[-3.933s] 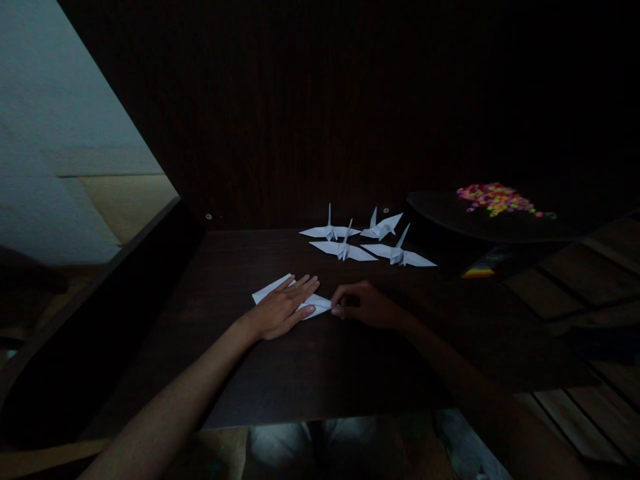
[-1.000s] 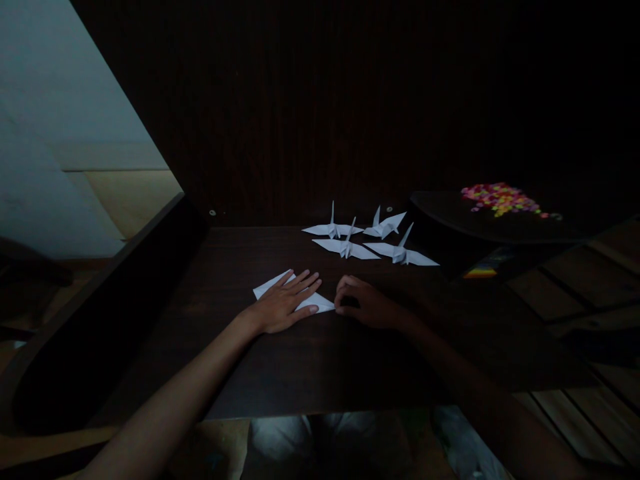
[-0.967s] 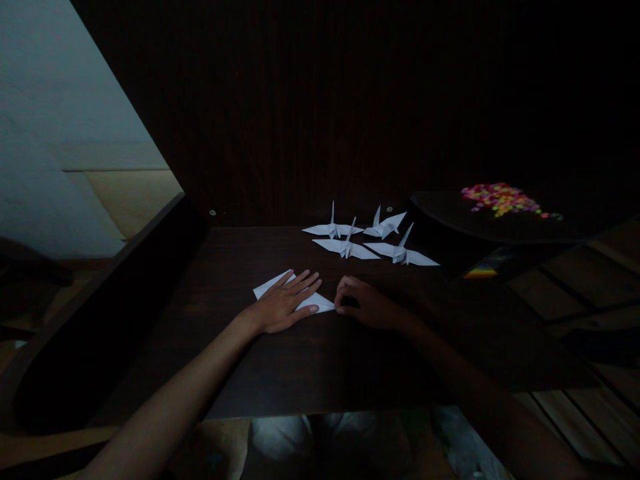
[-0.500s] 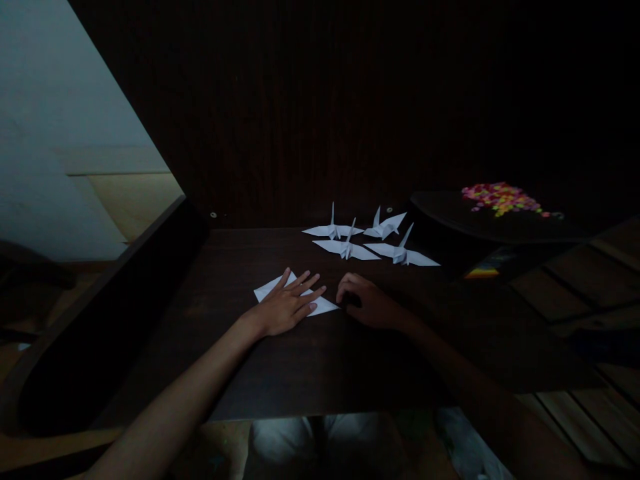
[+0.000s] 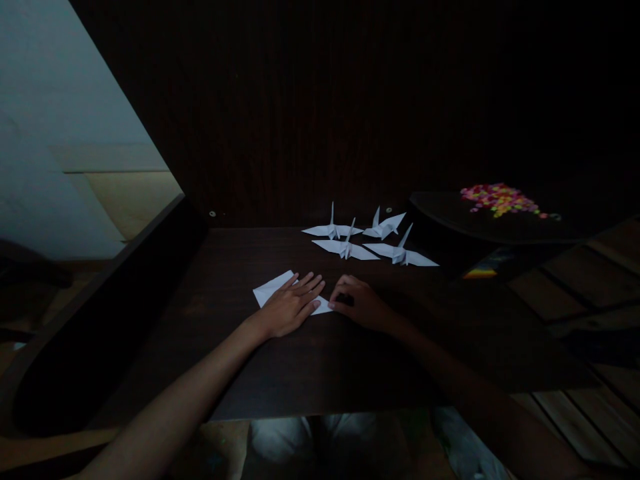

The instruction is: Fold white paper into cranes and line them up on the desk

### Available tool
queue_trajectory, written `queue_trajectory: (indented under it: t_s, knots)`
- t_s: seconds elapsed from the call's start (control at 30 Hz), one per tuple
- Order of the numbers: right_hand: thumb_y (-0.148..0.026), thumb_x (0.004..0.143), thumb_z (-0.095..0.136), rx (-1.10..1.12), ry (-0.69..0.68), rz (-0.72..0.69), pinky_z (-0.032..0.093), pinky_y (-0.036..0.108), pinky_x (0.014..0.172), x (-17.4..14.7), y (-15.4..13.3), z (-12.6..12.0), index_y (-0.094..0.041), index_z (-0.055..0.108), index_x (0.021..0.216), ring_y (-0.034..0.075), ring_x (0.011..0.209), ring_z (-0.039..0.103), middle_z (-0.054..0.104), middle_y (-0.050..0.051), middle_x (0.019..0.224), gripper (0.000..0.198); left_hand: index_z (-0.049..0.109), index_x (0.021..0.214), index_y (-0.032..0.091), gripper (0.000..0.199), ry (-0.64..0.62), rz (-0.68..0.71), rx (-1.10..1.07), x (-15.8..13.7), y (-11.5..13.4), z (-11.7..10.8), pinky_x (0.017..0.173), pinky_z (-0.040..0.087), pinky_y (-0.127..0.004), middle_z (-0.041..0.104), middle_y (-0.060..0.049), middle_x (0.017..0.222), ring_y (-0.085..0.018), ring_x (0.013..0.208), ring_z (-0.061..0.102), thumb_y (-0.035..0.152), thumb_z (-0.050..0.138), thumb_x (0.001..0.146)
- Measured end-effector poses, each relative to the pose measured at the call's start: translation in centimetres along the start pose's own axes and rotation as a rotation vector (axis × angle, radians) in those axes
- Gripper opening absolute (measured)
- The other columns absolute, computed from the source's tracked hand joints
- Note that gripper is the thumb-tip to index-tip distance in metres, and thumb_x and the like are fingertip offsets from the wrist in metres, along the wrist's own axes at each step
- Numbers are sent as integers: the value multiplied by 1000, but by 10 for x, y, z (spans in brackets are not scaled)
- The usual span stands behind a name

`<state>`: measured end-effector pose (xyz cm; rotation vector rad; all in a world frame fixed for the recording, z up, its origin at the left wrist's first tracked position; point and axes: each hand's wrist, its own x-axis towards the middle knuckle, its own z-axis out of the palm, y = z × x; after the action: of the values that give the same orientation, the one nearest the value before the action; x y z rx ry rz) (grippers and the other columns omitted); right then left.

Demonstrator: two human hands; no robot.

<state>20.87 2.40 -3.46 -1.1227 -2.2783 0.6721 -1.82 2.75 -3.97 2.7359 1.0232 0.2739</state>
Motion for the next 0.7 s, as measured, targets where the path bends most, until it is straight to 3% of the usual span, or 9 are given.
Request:
queue_trajectory:
  t_s: [0.23, 0.5, 0.7]
  knots:
    - [-16, 80, 67, -33, -15, 9, 42, 35, 79, -2, 1, 0, -19, 65, 78, 19, 87, 54, 58, 3, 87, 4, 26, 149, 23, 52, -12, 21, 44, -1, -4, 3, 118, 13, -45, 24, -5, 155, -20, 145, 15, 44, 20, 102]
    - [-14, 70, 74, 16, -4, 176, 42, 31, 70, -3, 5, -6, -19, 66, 72, 17, 79, 55, 57, 2, 85, 10, 23, 149, 32, 50, -87, 13, 62, -3, 2, -2, 117, 7, -52, 17, -3, 158, -24, 146, 11, 45, 20, 101]
    - [-14, 74, 67, 143, -58, 138, 43, 29, 70, -3, 10, -16, -19, 67, 82, 15, 77, 57, 60, 2, 85, 10, 22, 148, 38, 48, -96, 34, 48, -3, 1, -2, 116, 5, -55, 16, -1, 158, -27, 146, 10, 46, 21, 101]
